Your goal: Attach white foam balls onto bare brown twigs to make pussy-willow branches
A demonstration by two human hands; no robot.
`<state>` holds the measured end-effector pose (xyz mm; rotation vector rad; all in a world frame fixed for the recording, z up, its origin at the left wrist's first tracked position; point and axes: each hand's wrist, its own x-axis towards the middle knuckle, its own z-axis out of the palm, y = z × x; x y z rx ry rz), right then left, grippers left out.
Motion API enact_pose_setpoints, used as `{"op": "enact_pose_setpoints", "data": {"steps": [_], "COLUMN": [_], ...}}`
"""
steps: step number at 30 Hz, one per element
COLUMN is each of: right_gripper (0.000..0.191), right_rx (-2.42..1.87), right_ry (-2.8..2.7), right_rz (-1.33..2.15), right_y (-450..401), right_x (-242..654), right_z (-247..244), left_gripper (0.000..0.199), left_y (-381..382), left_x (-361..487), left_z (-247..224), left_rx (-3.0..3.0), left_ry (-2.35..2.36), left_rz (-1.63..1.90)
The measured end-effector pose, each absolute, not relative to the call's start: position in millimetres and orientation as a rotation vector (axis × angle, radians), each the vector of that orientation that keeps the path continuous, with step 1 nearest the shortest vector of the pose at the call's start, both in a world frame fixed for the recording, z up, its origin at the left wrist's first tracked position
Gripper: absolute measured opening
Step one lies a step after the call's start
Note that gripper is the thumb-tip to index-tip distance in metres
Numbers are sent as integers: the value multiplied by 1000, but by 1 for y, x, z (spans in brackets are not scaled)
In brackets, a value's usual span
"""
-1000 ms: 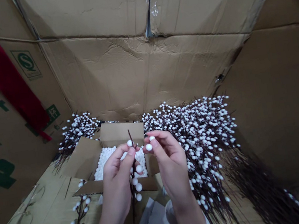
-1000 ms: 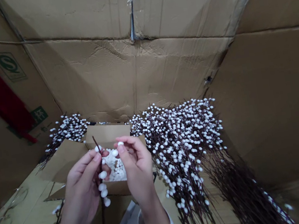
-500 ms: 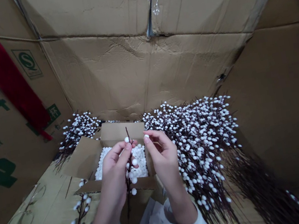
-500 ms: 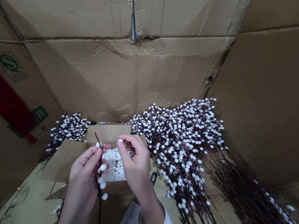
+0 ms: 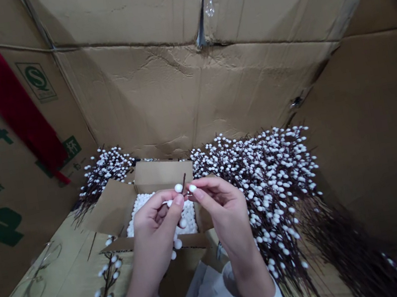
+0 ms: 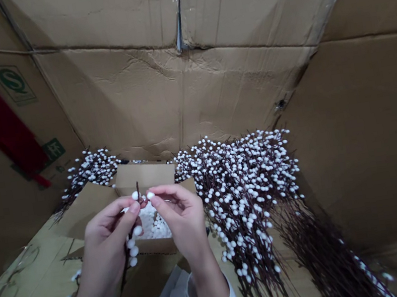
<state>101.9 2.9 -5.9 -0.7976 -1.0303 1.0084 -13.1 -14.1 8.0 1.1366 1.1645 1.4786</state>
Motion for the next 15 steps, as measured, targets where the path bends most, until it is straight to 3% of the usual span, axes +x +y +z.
{"op": "enact_pose_setpoints", "data": {"steps": [15], "right_gripper": [16], "right_rx": [-739], "right_ry": [-1197], "right_rz": [930], "right_y": [-2], "right_x": [106], "right_z": [1], "left_gripper": [10], "left_y": [-15], "left_x": [-20], "left_z": [12], "left_rx": [1408], "left_ry": [1245], "left_rz": [1559]}}
